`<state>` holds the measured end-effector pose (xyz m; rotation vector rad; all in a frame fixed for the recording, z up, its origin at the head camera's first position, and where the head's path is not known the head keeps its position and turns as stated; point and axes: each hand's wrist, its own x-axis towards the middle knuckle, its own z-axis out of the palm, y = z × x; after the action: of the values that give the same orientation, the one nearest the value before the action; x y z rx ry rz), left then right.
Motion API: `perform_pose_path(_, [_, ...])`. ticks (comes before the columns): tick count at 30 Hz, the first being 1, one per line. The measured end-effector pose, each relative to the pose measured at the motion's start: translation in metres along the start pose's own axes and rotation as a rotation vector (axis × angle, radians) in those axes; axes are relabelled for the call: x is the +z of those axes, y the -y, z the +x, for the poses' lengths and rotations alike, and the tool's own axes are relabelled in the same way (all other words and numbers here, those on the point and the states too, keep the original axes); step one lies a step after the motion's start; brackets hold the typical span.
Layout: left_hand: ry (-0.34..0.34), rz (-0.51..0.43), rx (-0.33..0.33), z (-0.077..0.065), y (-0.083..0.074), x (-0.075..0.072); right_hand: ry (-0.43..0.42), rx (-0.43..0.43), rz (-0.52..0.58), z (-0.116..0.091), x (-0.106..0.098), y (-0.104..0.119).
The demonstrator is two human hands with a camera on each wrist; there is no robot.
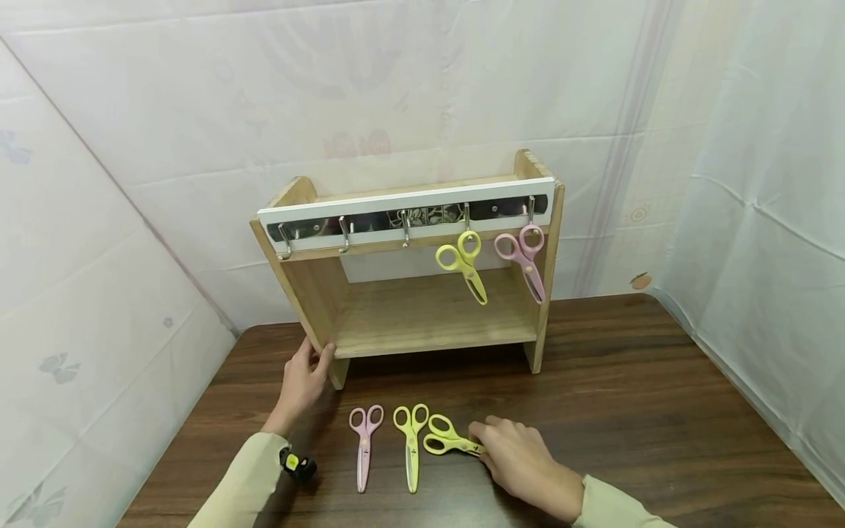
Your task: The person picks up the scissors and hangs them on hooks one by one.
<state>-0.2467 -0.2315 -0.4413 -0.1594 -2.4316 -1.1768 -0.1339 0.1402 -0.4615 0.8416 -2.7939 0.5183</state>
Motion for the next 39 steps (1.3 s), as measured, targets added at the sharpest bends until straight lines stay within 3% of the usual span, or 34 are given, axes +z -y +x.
perform_pose_path(9, [0.004, -0.008, 0.01, 0.002, 0.0, 0.001, 0.018, -0.08, -0.062, 0.009, -0.019, -0.005])
perform_pose_path(19, [0.006, -0.001, -0.005, 0.0, 0.003, 0.003, -0.036, -0.139, -0.129, 0.034, -0.069, -0.002])
perform_pose_path(29, [0.02, -0.005, -0.017, -0.001, 0.002, 0.005, -0.241, -0.13, -0.117, 0.065, -0.118, 0.013])
perform_pose_path(39, [0.014, 0.001, -0.006, -0.001, 0.001, 0.0, -0.537, -0.171, 0.155, 0.093, -0.141, 0.031])
